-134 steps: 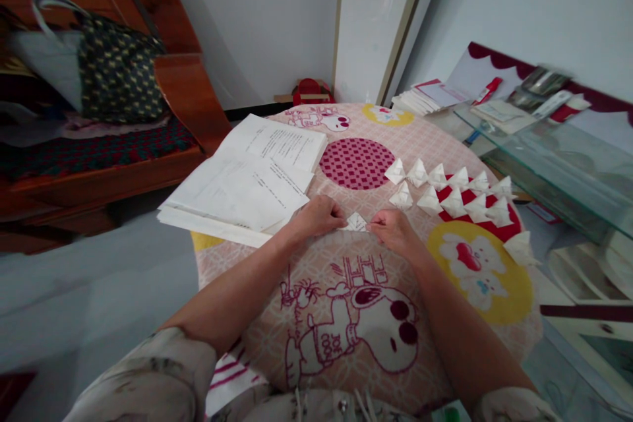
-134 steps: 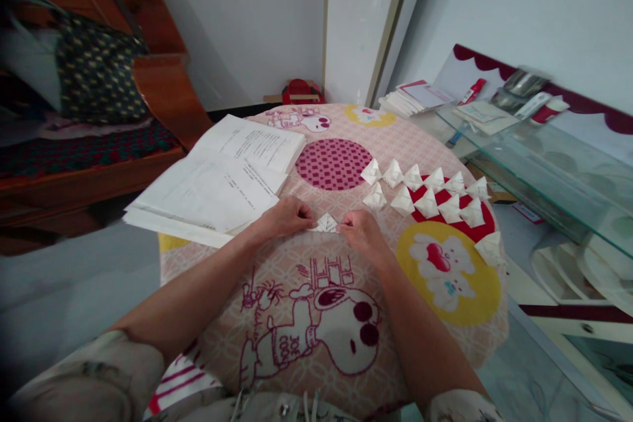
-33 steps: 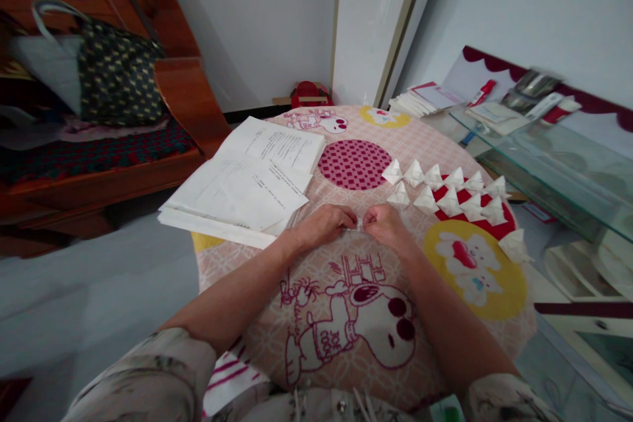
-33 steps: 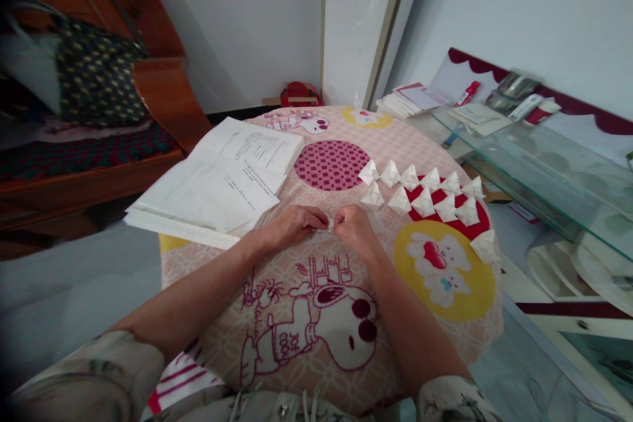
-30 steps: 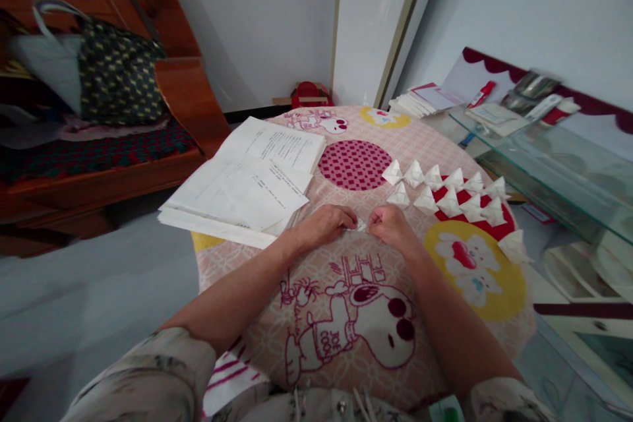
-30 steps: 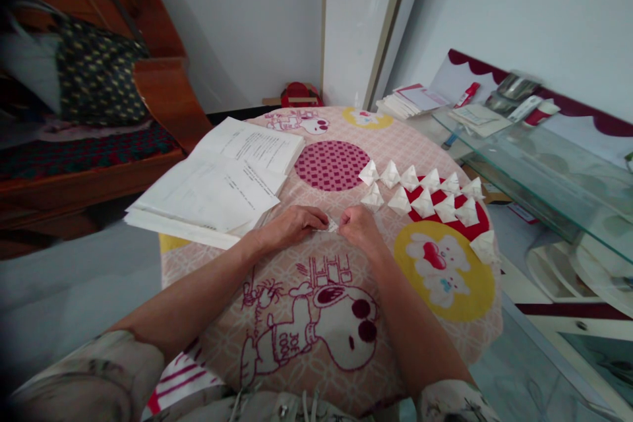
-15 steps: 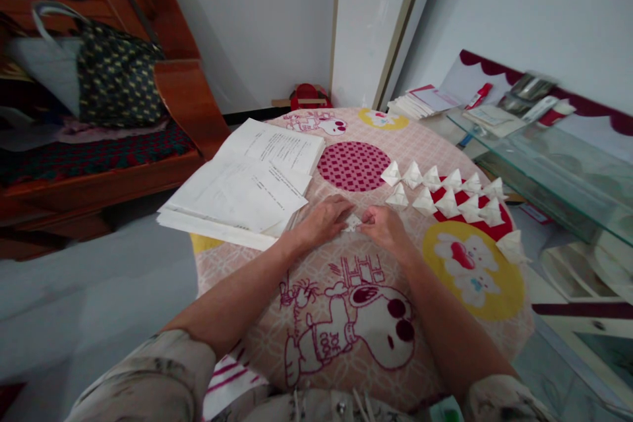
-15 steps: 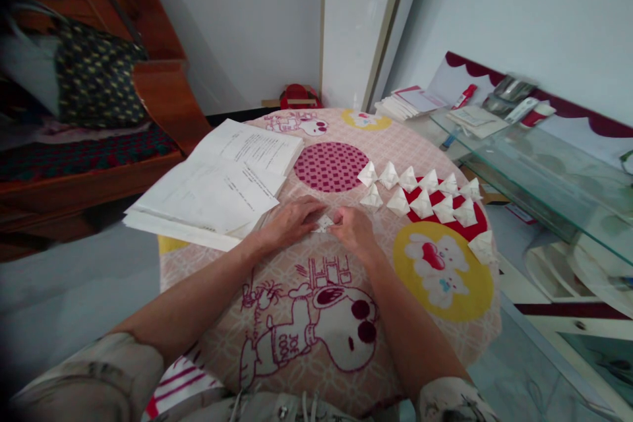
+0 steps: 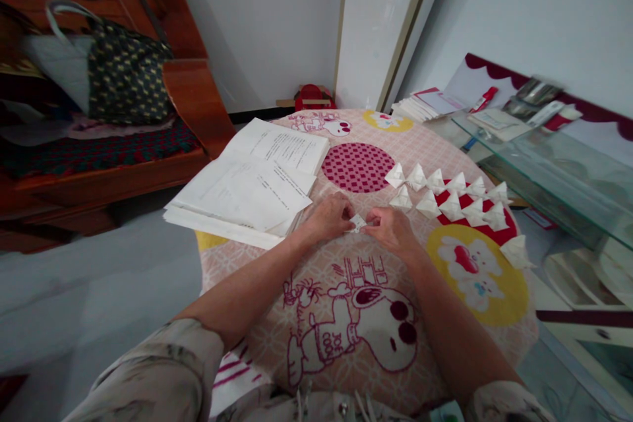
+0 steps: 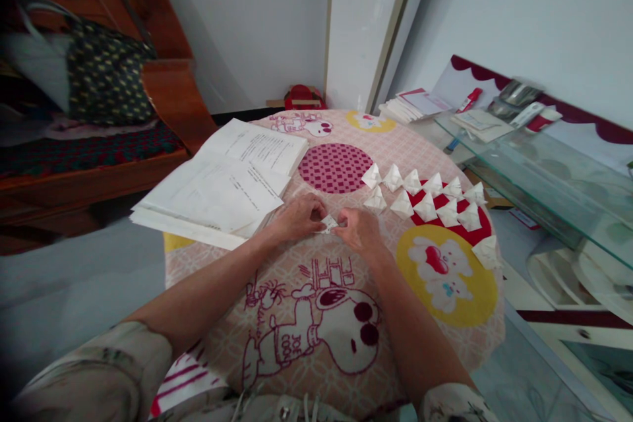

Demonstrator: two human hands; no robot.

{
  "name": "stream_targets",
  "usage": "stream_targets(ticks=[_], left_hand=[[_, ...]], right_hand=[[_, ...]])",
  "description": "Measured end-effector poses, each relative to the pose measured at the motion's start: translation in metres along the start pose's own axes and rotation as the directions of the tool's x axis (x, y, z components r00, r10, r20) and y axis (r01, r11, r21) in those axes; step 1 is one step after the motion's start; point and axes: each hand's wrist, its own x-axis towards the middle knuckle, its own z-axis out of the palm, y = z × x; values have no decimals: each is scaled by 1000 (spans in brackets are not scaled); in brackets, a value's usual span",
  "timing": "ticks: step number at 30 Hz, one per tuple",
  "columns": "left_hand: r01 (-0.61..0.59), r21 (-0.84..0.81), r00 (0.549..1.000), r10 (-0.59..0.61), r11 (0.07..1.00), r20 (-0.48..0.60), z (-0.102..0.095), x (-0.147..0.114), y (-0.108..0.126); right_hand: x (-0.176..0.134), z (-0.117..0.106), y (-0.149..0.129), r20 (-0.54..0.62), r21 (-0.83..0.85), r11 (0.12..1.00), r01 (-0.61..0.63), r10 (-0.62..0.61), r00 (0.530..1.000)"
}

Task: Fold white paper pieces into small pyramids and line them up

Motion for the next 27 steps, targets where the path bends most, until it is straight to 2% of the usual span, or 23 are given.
stream_targets(ticks=[3, 5, 8, 12, 15, 18, 21, 27], left_hand=[[41, -95, 999, -41, 995, 3, -4, -1, 3], [45, -179, 999, -45, 983, 4, -7, -1, 5], [69, -333, 996, -48, 940, 71, -11, -1, 8], [152, -475, 980, -72, 866, 183, -16, -3, 14], [197, -474, 973, -110, 858, 204, -20, -6, 19], [235, -511, 957, -106, 827, 269, -21, -9, 21], [284, -592, 931, -68, 755, 360, -16, -10, 20], [302, -597, 924, -76, 743, 374, -5, -9, 15]], right_hand=[[2, 1, 6, -21, 148, 988, 48, -45, 999], [3, 3, 10, 4, 290, 955, 56, -60, 998], [4, 6, 12, 93, 466, 885, 4, -53, 994], [2, 7, 10, 210, 600, 793, -104, -31, 977], [0, 5, 6, 280, 657, 721, -221, 38, 959], [-2, 2, 3, 289, 674, 677, -298, 129, 948], [-2, 1, 2, 296, 675, 667, -316, 147, 944], [-2, 5, 2, 317, 672, 667, -322, 134, 939]])
